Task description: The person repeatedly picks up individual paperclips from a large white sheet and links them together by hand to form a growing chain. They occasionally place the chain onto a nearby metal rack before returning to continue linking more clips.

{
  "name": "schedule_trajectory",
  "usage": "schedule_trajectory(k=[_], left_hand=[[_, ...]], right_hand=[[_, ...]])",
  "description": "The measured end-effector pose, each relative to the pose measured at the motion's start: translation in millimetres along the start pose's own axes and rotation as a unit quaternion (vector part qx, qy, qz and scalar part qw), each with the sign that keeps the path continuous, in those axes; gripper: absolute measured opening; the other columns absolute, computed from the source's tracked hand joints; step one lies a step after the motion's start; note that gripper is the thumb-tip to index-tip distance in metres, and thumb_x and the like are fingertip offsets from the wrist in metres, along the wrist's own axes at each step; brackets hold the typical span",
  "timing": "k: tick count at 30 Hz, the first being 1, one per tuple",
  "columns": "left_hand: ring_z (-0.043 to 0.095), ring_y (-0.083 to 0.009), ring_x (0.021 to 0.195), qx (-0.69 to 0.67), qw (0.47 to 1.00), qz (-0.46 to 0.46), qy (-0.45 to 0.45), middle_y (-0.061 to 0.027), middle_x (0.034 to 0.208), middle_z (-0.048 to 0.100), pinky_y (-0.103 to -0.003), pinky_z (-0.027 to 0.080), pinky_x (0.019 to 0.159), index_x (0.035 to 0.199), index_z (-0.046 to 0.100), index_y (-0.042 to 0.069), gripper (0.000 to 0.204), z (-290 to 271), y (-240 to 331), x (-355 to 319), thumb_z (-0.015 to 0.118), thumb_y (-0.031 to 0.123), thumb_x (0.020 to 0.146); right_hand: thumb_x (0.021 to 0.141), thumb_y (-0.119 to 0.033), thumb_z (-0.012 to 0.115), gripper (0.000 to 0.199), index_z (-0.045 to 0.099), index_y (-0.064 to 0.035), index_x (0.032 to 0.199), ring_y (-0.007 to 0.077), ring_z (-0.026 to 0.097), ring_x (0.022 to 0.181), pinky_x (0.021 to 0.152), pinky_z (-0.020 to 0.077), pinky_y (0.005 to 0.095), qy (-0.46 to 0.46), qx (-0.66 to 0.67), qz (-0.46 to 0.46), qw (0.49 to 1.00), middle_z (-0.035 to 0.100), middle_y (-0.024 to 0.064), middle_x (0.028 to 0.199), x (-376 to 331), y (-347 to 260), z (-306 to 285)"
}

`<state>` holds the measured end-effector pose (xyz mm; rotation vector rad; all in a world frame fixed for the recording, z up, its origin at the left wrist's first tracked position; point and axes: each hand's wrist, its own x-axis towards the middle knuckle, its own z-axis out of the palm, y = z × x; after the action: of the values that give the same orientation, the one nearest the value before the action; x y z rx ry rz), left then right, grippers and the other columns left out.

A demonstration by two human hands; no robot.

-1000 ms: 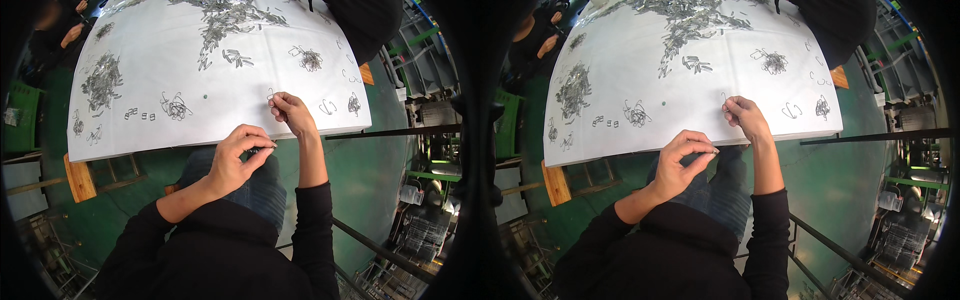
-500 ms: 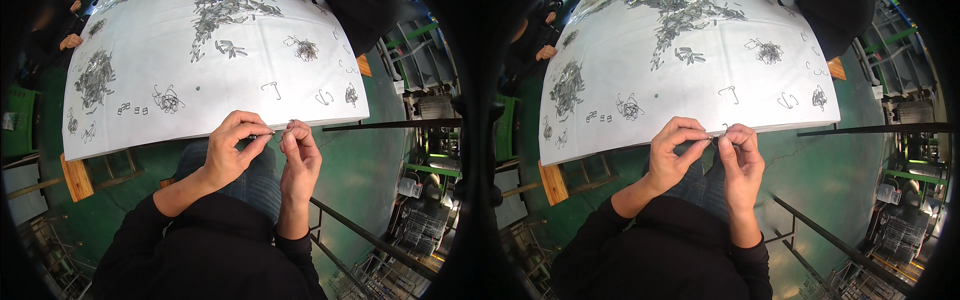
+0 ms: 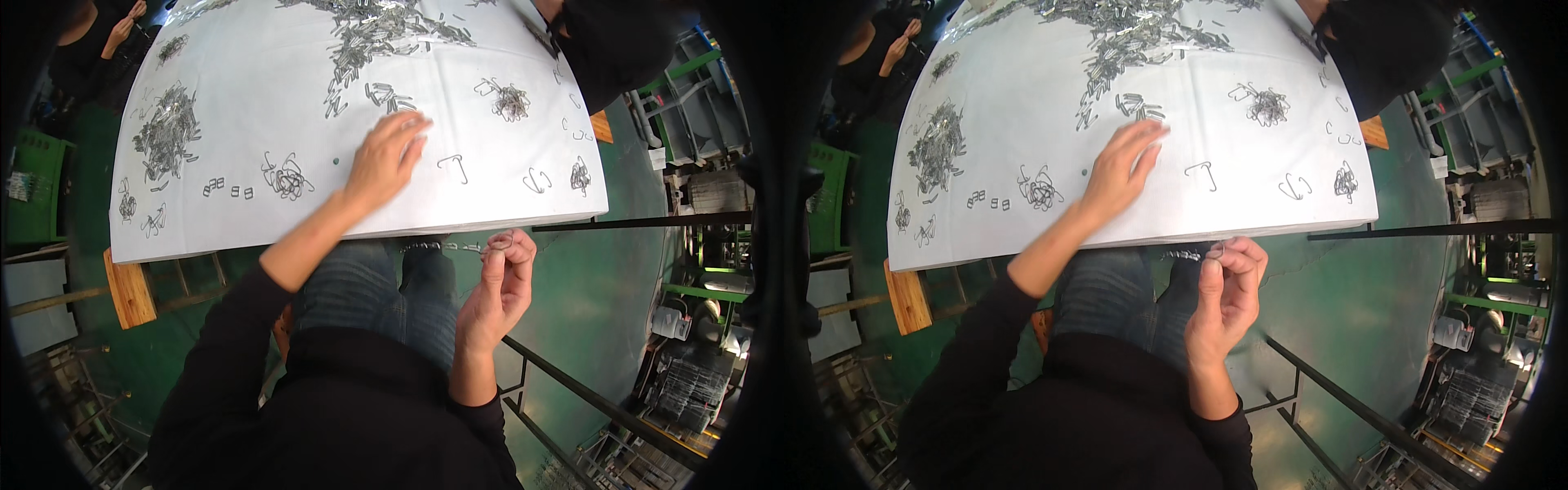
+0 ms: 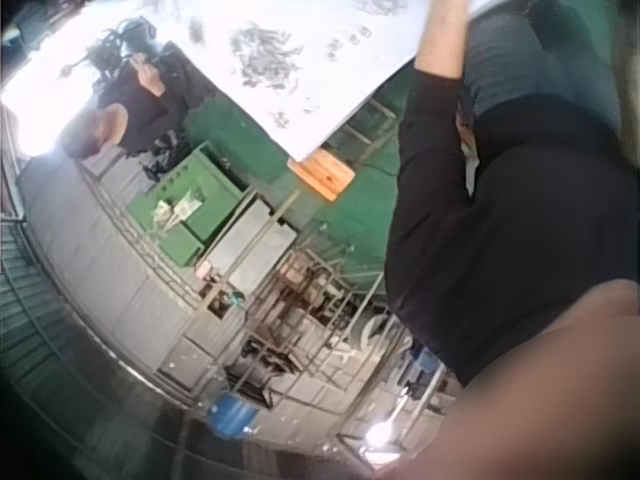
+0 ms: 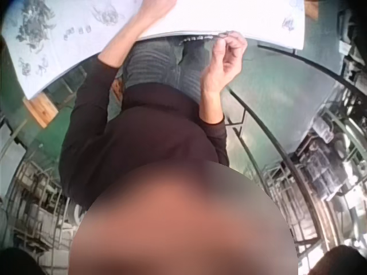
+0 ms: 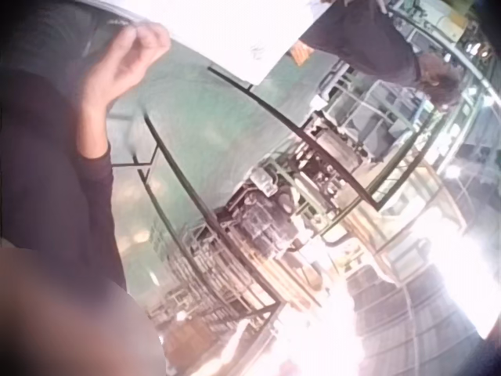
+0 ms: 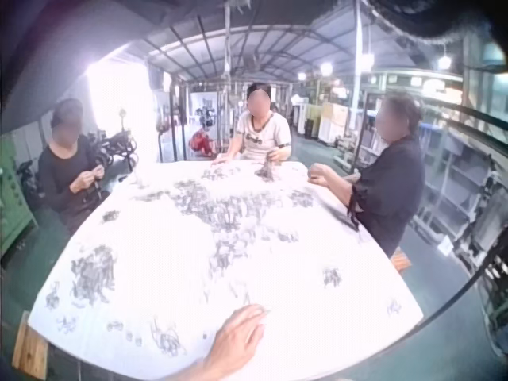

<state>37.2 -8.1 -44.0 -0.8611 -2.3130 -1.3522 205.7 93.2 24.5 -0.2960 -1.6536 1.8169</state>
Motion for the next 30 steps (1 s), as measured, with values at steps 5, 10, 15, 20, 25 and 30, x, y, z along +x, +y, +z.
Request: schedule_trajectory(k=[5,10,15,20,25,30], left_hand=[[0.011,-0.0308,0.14,0.244,0.927,-0.062,-0.277,-0.0086,0.149,0.022,-0.059,0.01,0.108,0.142,0.029,0.015,0.055,20,-77,39,0.042,0.039,0.094],[0.013,-0.0298,0.139,0.218,0.912,0.038,-0.345,-0.0078,0.148,0.026,-0.058,0.011,0.108,0.14,0.034,0.018,0.052,-8,-67,-5,0.044,0.038,0.093],[0.043,-0.027,0.119,0.119,0.976,0.024,-0.18,-0.0072,0.124,0.052,-0.048,0.032,0.099,0.119,0.057,0.014,0.036,-29,-57,-13,0.06,0.021,0.084],[0.057,-0.02,0.087,0.122,0.977,0.111,-0.133,-0.0027,0.09,0.064,-0.032,0.042,0.081,0.091,0.069,0.008,0.016,-11,-52,-7,0.067,0.007,0.075],[0.056,-0.0189,0.088,0.193,0.952,0.183,-0.15,-0.0024,0.09,0.062,-0.032,0.044,0.079,0.091,0.067,0.007,0.019,3,-62,4,0.063,0.005,0.074],[0.055,-0.019,0.092,0.223,0.926,0.216,-0.216,-0.0033,0.092,0.059,-0.033,0.046,0.079,0.095,0.063,0.007,0.022,4,-73,8,0.058,0.006,0.074]], right_hand=[[0.087,-0.006,0.058,0.007,0.055,-0.0021,0.091,0.0138,0.046,0.091,0.077,0.0395,0.0246,0.008,-0.016,-0.004,1.0,0.043,0.0071,0.105,-3,-1,-8],[0.087,-0.007,0.058,0.007,0.055,-0.0022,0.09,0.0151,0.046,0.092,0.078,0.0395,0.0256,0.016,-0.025,0.005,1.0,0.043,0.0077,0.105,-10,-1,-19],[0.087,-0.006,0.058,0.006,0.055,-0.0019,0.091,0.0155,0.046,0.093,0.079,0.0397,0.0262,0.002,-0.038,0.018,0.999,0.043,0.0077,0.104,-10,1,-28],[0.087,-0.005,0.058,0.006,0.055,-0.0014,0.091,0.0155,0.045,0.094,0.08,0.0395,0.0263,-0.001,-0.039,0.007,0.999,0.044,0.0078,0.104,-9,3,-29],[0.086,-0.004,0.059,0.006,0.056,-0.0015,0.09,0.0154,0.045,0.095,0.083,0.0385,0.0265,-0.001,-0.032,0.012,0.999,0.044,0.0083,0.105,-16,1,-31],[0.085,-0.004,0.06,0.006,0.056,-0.0013,0.088,0.0152,0.045,0.093,0.083,0.039,0.0266,-0.012,-0.056,-0.011,0.998,0.045,0.0087,0.103,-18,1,-31]])
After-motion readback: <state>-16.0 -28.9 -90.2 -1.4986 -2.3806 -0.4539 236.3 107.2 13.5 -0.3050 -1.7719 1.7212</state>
